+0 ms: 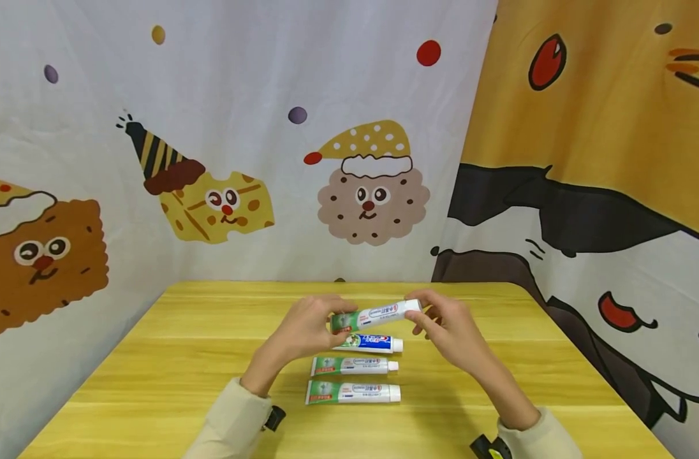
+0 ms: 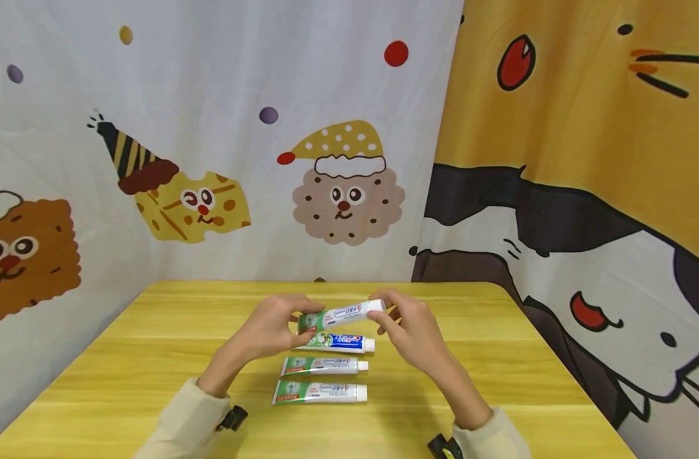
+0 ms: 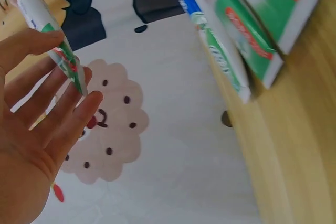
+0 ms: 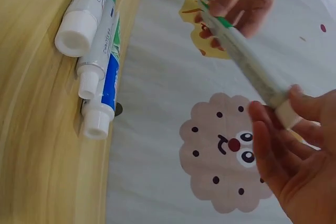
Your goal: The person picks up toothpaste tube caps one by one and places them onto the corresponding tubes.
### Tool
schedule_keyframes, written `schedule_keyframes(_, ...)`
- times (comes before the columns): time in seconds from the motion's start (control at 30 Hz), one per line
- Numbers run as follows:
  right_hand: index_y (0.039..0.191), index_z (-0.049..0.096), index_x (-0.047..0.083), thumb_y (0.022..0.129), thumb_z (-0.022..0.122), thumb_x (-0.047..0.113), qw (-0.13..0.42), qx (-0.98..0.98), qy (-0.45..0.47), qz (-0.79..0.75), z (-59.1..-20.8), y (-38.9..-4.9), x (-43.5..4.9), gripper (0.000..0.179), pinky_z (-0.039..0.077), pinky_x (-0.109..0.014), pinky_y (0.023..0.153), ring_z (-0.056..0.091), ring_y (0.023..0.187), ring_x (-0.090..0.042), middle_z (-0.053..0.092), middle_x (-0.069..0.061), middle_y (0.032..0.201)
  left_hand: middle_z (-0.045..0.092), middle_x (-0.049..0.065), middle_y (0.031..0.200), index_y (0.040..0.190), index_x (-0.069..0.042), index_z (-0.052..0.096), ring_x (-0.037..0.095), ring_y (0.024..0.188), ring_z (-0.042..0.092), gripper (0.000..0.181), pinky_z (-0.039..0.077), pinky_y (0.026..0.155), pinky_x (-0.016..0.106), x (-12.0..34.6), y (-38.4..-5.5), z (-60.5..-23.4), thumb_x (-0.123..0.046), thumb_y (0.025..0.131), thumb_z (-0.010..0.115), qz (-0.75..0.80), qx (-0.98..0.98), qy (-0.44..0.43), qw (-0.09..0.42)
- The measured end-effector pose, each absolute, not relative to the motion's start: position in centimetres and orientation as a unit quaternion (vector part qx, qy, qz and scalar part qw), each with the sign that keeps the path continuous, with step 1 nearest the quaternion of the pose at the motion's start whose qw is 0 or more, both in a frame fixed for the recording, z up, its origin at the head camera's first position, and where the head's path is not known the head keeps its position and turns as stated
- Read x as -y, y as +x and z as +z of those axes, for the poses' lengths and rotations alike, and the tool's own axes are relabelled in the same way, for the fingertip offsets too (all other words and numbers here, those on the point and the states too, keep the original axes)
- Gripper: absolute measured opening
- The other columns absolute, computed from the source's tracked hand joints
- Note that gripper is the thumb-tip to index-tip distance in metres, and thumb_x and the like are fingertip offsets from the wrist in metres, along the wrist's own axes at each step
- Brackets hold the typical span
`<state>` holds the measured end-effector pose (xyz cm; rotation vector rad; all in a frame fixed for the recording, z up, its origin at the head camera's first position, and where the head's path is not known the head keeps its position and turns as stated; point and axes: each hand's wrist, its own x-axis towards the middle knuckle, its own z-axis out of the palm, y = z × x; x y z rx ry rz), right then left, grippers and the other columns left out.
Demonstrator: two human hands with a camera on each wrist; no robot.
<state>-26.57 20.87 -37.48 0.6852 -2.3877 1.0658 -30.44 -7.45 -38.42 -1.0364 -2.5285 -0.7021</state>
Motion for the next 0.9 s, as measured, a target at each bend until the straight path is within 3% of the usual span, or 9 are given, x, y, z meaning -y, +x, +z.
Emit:
schedule_keyframes(0.27, 0.129, 0.064, 0.008, 0.101, 0.067, 0.017, 0.105, 0.901, 0.228, 0.353, -38.2, -28.0, -21.6, 0.029, 0.055, -0.024, 0.063, 0.066, 0.072, -0.002, 0.074, -0.009, 0.104, 0.079, -0.002, 0.114, 0.118, -0.016, 0.079, 0.009, 0.077, 0.059, 0.037, 0.045, 0.067, 0.021, 7.7, -32.8, -39.9, -0.02, 0.082, 0.086, -0.222, 0.897, -0.351, 0.148)
schedule_keyframes(0.6, 0.107, 0.073, 0.011, 0.096, 0.074, 0.02, 0.08, 0.947, 0.193, 0.244, -40.1, -34.4, -21.5, 0.014, 0.055, -0.034, 0.072, 0.069, 0.085, -0.015, 0.075, -0.002, 0.099, 0.077, -0.001, 0.107, 0.12, -0.015, 0.078, 0.009, 0.069, 0.053, 0.034, 0.039, 0.058, 0.024, 6.7, -38.7, -40.7, -0.019, 0.086, 0.081, -0.13, 0.926, -0.342, 0.095)
schedule_keyframes(0.77, 0.099, 0.076, 0.011, 0.093, 0.076, 0.016, 0.068, 0.958, 0.18, 0.214, -42.6, -37.3, -20.9, 0.008, 0.056, -0.038, 0.076, 0.067, 0.085, -0.017, 0.075, -0.002, 0.095, 0.078, 0.001, 0.112, 0.12, -0.014, 0.077, 0.015, 0.086, 0.066, 0.032, 0.055, 0.077, 0.034, 6.3, -40.6, -43.3, -0.016, 0.088, 0.078, -0.12, 0.933, -0.333, 0.063)
schedule_keyframes(0.9, 0.095, 0.077, 0.01, 0.092, 0.077, 0.013, 0.045, 0.965, 0.152, 0.208, -44.5, -38.3, -20.7, 0.005, 0.055, -0.042, 0.081, 0.064, 0.086, -0.018, 0.074, -0.002, 0.094, 0.076, 0.003, 0.122, 0.122, -0.014, 0.077, 0.023, 0.111, 0.07, 0.031, 0.055, 0.1, 0.043, 5.8, -41.1, -44.9, -0.016, 0.092, 0.075, -0.123, 0.939, -0.319, 0.023)
